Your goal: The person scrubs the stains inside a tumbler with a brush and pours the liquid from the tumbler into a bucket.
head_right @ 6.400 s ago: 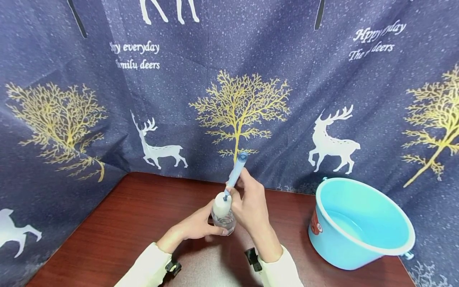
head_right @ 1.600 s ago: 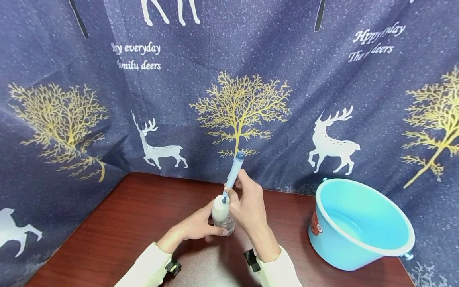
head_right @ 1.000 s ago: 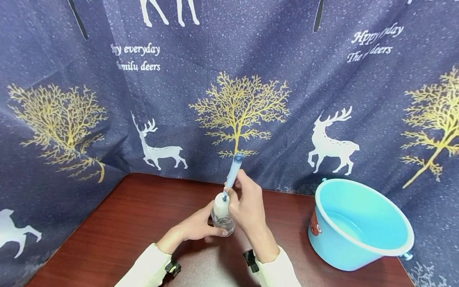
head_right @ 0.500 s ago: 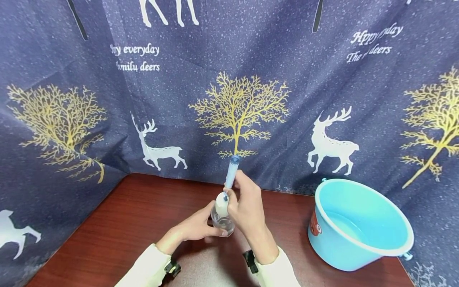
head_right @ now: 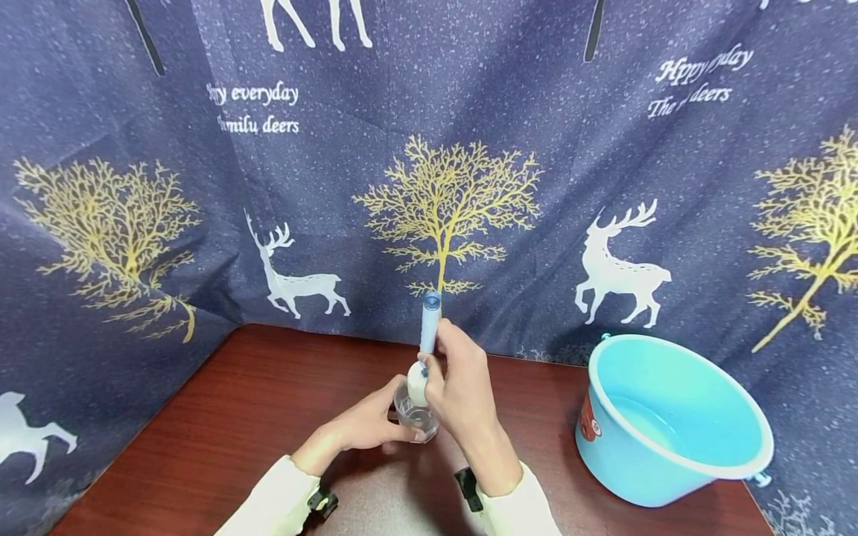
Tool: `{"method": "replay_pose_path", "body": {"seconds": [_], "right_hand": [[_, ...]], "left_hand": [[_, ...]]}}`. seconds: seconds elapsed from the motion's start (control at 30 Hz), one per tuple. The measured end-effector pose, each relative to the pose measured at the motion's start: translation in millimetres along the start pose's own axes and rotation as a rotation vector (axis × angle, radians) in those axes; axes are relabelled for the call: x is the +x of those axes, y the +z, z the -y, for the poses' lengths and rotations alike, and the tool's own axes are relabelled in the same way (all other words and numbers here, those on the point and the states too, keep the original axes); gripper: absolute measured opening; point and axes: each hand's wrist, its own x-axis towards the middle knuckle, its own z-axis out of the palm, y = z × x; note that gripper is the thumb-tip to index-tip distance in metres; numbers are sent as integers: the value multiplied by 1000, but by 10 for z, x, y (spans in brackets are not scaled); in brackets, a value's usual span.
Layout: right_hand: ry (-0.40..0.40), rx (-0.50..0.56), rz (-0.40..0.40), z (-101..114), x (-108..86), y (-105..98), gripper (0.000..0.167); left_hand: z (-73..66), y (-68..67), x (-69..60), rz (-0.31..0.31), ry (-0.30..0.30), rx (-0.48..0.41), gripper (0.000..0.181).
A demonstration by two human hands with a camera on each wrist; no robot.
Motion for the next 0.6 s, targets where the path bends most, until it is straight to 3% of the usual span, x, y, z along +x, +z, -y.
{"method": "replay_pose_path", "body": {"seconds": [0.6], "right_hand": [[-17, -47, 28, 28, 0, -28, 36]], "left_hand": [[-3, -4, -5, 12, 20, -58, 73]]}}
